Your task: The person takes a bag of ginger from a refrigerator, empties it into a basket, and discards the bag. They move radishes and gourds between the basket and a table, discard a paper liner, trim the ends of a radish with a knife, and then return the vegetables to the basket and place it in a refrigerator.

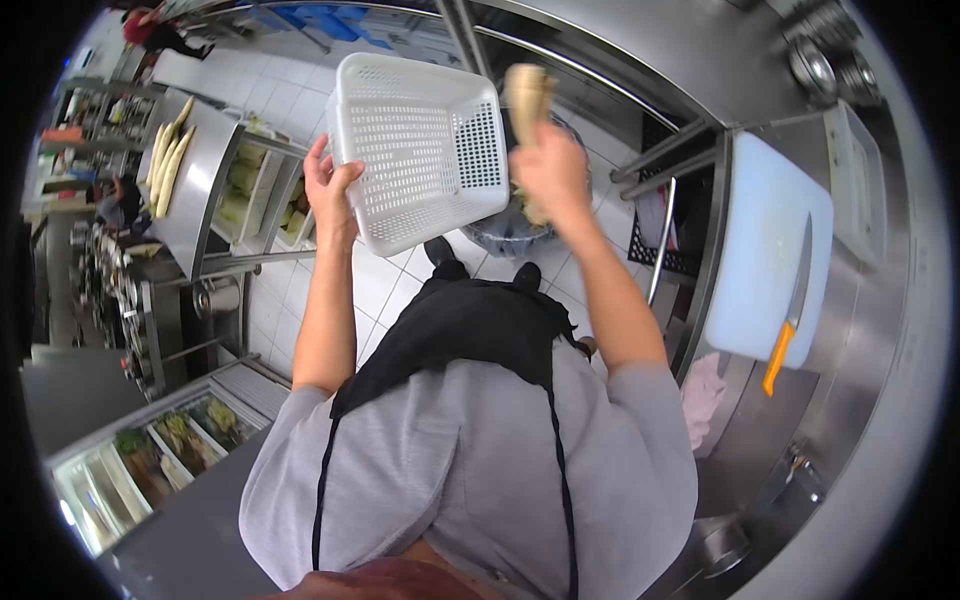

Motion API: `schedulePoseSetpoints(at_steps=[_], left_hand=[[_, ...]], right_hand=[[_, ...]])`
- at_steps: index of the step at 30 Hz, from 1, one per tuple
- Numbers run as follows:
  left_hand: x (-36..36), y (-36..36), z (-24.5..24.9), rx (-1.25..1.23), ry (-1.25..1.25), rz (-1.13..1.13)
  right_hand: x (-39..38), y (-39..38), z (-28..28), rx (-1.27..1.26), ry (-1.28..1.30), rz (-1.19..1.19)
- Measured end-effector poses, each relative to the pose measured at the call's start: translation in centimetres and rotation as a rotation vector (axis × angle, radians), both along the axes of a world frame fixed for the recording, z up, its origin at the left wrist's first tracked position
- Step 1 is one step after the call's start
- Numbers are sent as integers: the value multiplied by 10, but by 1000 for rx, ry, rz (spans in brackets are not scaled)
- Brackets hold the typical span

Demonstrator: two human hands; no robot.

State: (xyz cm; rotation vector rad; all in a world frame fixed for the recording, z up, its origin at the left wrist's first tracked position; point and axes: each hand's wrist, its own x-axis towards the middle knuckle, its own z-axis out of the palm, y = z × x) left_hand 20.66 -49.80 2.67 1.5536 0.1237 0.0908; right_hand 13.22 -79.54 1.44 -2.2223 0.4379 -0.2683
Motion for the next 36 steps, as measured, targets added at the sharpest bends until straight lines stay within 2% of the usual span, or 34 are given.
schedulePoseSetpoints(at_steps=[1,2,4,7,8,10,12,14,17,20,23,26,30,32,33,34,36], left_hand=[[-4,-5,3,-53,31,-16],[-12,-15,13,-86,58,2],[-10,-11,0,-234,105,-29],[-9,12,-23,-315,134,-50],[-8,23,-30,-340,142,-72],[-14,34,-34,-321,180,-62],[-19,52,-39,-346,292,-61],[-17,62,-41,-371,342,-79],[-12,73,-47,-429,384,-106],[-13,65,-37,-480,371,-144],[-10,72,-46,-391,355,-69],[-11,81,-58,-367,406,-72],[-21,87,-52,-229,400,63],[-15,97,-62,-325,347,23],[-19,94,-42,-369,312,7],[-15,109,-50,-383,321,34],[-8,134,-50,-436,304,90]], right_hand=[[6,25,10,-46,83,63],[13,46,-1,-27,50,175],[16,80,-15,237,46,493],[4,90,-32,141,-65,643],[2,79,-38,97,-26,631],[-2,47,-45,-115,24,479],[-6,-13,-57,-428,-209,461],[-13,-36,-40,-676,-27,566],[-11,-55,-53,-894,74,587],[7,-75,-83,-846,-64,617],[17,-79,-81,-878,20,651],[13,-61,-71,-776,-97,699],[23,-66,-85,-799,-49,798],[25,-67,-81,-782,-82,804],[22,-64,-75,-742,-140,786],[19,-62,-67,-702,-192,758],[17,-61,-57,-504,-181,655]])
